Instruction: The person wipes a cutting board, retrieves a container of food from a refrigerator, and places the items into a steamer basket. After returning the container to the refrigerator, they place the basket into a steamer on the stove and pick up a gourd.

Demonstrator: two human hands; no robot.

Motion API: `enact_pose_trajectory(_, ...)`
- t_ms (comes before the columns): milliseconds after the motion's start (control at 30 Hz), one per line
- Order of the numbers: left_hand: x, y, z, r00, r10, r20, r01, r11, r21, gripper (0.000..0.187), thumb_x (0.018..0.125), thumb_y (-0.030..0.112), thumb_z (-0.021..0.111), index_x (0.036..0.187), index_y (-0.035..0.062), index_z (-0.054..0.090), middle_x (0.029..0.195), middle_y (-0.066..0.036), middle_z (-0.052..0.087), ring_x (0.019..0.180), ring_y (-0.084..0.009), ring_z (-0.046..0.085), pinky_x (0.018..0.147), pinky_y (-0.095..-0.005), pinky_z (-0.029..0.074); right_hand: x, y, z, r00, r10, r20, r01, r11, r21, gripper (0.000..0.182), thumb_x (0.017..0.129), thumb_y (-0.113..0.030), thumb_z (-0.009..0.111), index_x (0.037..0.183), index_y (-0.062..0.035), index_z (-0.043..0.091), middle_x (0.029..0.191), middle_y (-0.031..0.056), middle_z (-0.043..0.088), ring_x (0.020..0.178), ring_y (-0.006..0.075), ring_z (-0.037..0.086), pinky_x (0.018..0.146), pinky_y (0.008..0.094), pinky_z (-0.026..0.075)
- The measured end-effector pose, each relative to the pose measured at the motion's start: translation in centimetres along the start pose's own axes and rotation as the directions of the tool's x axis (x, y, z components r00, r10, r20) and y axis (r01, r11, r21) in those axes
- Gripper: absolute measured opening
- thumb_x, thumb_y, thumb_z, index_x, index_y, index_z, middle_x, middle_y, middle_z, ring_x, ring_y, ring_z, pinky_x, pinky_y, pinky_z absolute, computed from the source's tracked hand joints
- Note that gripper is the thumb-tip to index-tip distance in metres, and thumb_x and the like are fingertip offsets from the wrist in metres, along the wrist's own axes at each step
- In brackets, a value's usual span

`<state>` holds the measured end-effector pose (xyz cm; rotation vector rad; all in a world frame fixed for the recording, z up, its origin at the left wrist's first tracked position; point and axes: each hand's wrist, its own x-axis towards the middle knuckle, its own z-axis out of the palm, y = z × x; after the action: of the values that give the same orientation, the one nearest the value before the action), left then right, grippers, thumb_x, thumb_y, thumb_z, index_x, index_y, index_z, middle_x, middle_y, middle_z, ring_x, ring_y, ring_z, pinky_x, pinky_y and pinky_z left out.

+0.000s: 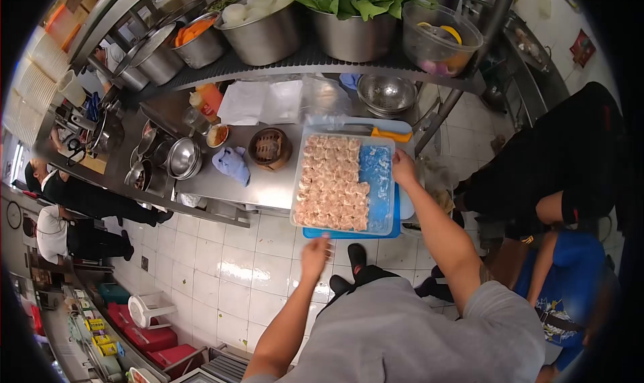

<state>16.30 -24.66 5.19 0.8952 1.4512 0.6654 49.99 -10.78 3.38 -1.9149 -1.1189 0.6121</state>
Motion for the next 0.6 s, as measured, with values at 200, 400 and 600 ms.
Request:
enact_pose_trajectory(200, 8.6, 1.5, -3.9, 0.812, 0.419, -0.406, -0.325, 0.903, 0.282, 0.043, 0.097, 0.035, 0.049, 0.113, -0.0034, 0.06, 0.104, -0.022, 0.065, 0.097, -0.0317, 0.061, 0.085, -0.0377, 0.046, -4.1, -5.2, -1.1, 0.936, -0.213, 0.279, 0.279, 0.934, -0.225, 0.039, 0.09, -0.023, 0.052, 0.119, 0.0026, 0.058, 0.114, 0.0262, 0.061, 0.106, 0.0409, 0.057, 0.094, 0.0443, 0.045)
enact_pose_trajectory(400, 9.8, 1.7, -2.4, 0.768, 0.509, -0.388, -0.344, 0.84, 0.42, 0.038, 0.098, 0.033, 0.043, 0.111, 0.0024, 0.062, 0.087, -0.02, 0.067, 0.081, -0.0345, 0.064, 0.074, -0.0424, 0.048, -5.7, -7.0, 1.8, 0.673, -0.203, 0.712, 0.653, 0.615, -0.442, 0.037, 0.092, -0.027, 0.045, 0.098, 0.0028, 0.066, 0.101, 0.0245, 0.064, 0.103, 0.0399, 0.056, 0.091, 0.047, 0.045)
enact_pose_trajectory(600, 8.2, 4.1, -0.3, 0.735, 0.464, -0.495, -0.23, 0.857, 0.462, 0.037, 0.098, 0.028, 0.044, 0.103, -0.0029, 0.065, 0.089, -0.025, 0.067, 0.082, -0.0418, 0.063, 0.073, -0.0452, 0.048, -6.4, -7.1, 2.5, 0.634, -0.261, 0.727, 0.672, 0.651, -0.352, 0.034, 0.092, -0.019, 0.04, 0.086, 0.0001, 0.068, 0.081, 0.0209, 0.065, 0.093, 0.0375, 0.058, 0.087, 0.0489, 0.046)
